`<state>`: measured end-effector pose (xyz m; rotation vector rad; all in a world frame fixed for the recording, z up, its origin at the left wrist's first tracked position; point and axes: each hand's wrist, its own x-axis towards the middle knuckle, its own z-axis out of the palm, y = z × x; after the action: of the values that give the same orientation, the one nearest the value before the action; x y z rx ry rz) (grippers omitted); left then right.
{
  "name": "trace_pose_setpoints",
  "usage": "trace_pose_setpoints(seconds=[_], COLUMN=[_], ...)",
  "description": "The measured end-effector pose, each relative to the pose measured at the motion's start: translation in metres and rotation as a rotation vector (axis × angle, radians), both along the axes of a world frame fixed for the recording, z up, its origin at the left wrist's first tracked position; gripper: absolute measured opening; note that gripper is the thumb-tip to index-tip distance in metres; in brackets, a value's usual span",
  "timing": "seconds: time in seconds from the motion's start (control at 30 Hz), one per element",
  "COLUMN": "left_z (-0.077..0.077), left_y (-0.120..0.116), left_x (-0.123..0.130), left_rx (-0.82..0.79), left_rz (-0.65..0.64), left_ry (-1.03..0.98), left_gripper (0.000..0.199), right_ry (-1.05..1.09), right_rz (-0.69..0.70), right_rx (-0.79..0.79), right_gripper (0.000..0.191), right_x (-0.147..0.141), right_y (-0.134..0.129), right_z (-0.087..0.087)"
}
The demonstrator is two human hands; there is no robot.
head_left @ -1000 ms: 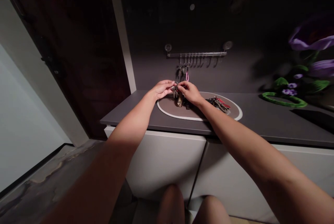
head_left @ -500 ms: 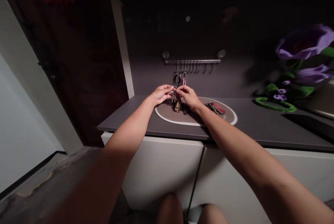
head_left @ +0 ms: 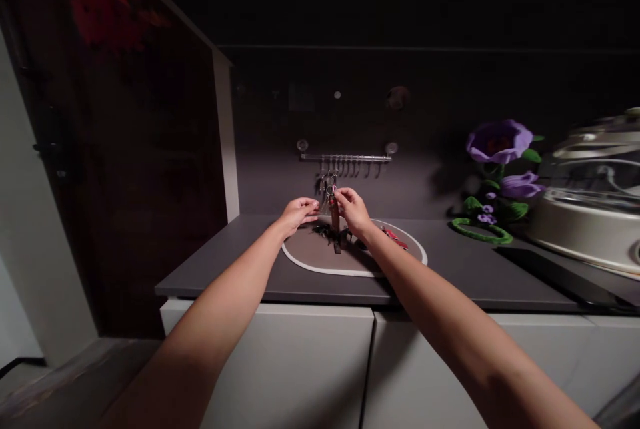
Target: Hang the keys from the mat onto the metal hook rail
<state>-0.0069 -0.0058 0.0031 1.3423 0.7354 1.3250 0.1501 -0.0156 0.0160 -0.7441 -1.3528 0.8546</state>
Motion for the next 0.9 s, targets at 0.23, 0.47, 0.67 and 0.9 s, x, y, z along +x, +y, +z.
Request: trace_pose_setpoints(seconds=[0.23, 0.47, 0.67, 0.9], left_z=[-0.011, -0.014, -0.014, -0.016], left_y=[0.008, 0.013, 0.014, 0.017], left_x=[0.004, 0.003, 0.002, 0.001], left_rx=[0.157, 0.442, 0.480, 0.511], left_rz=[0.214, 0.359, 0.384, 0.387], left_ry=[0.280, 0.672, 0.761, 0.774], left_gripper=[0.012, 0.018, 0.021, 0.022], right_ry=[0.103, 0.144, 0.114, 0.097], right_rz=[-0.067, -0.193, -0.294, -0.347], right_rx=[-0.036, -0.086, -0.107, -0.119], right_gripper=[0.012, 0.007, 0.010, 0.009], right_x=[0.013, 0.017, 0.013, 0.009], right_y=[0.017, 0.043, 0.064, 0.079], right_z=[0.033, 0.057, 0.064, 0.060])
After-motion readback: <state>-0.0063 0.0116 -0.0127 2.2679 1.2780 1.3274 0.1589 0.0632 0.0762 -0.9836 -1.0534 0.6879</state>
